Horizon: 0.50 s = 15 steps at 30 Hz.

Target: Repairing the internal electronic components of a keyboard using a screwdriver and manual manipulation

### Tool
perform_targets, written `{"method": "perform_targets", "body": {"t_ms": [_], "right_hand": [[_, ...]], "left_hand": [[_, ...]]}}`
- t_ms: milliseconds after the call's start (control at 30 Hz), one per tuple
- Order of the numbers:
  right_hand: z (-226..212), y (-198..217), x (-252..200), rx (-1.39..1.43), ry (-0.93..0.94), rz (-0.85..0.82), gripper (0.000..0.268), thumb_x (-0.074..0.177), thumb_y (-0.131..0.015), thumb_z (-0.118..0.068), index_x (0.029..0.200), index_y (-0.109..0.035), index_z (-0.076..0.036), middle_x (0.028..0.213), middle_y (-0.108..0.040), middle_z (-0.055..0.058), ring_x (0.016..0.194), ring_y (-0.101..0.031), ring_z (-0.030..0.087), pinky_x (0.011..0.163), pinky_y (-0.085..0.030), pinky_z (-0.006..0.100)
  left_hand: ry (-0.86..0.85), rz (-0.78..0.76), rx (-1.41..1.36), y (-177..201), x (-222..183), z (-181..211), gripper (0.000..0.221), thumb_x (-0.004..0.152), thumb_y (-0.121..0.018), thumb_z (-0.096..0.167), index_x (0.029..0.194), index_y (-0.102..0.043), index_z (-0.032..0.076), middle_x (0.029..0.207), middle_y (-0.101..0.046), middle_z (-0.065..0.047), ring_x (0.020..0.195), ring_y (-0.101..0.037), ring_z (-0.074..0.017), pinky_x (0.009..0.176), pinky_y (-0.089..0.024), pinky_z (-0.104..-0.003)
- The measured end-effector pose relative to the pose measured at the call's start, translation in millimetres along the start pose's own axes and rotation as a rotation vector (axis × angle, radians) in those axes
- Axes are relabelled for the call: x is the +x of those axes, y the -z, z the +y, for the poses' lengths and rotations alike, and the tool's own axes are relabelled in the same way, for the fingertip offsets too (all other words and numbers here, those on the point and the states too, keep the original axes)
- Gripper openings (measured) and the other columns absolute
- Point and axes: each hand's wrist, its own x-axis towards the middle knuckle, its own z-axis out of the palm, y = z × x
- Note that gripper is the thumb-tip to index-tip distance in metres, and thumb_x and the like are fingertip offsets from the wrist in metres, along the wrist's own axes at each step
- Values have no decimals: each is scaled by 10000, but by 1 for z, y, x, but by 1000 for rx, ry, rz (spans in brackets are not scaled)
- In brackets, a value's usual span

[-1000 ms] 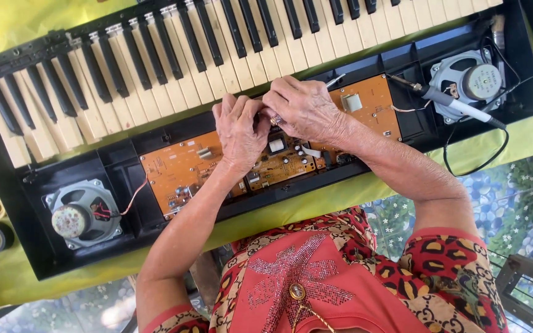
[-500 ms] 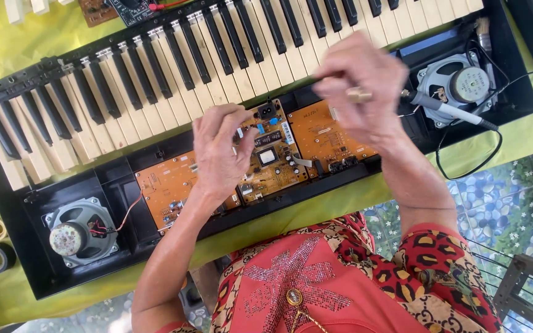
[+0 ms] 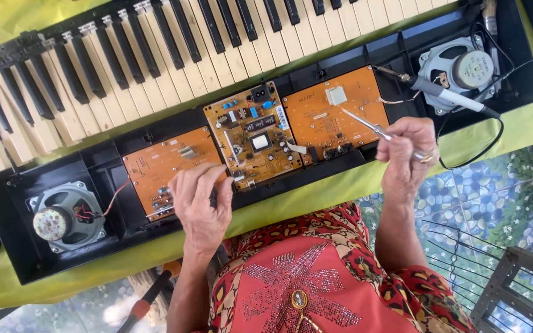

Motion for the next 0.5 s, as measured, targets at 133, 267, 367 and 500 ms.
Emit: {"method": "perform_targets", "body": {"t_ms": [133,267,367,500], "right_hand": [[-45,-3,-6,17,-145,-53,169,1072,-648,-133,1126,-559,0,812,-629,136,575,-566,118,527,-422,199],[-59,2,-12,77,-95,-53,176,1095,-626,-138,1208,-565,-18,975,-681,129,729,-680,134,521,-493,166],[-67,7,-14,48,-104,36,210,1082,-622,-154,1207,-568,5,958,-675,161,722,-665,181,532,-485,212],[-58,22,-15,-169,49,214,146,1088,-617,-46,1133,-659,86,762,-648,171,545,-611,168,478,-466,217]], "left_hand": [[62,21,-26,22,-7,11,136,1015,-691,162,1062,-695,34,1045,-701,-111,925,-637,-261,872,-412,-403],[80,72,29,33,-23,7,169,1018,-690,188,1072,-712,29,1061,-718,-118,944,-648,-236,878,-424,-387],[97,81,40,38,-28,8,160,1013,-713,173,1078,-714,26,1071,-731,-120,977,-668,-237,891,-434,-378],[103,70,46,35,-26,12,156,1031,-715,134,1103,-720,-4,1069,-721,-151,953,-659,-280,874,-447,-400]]}}
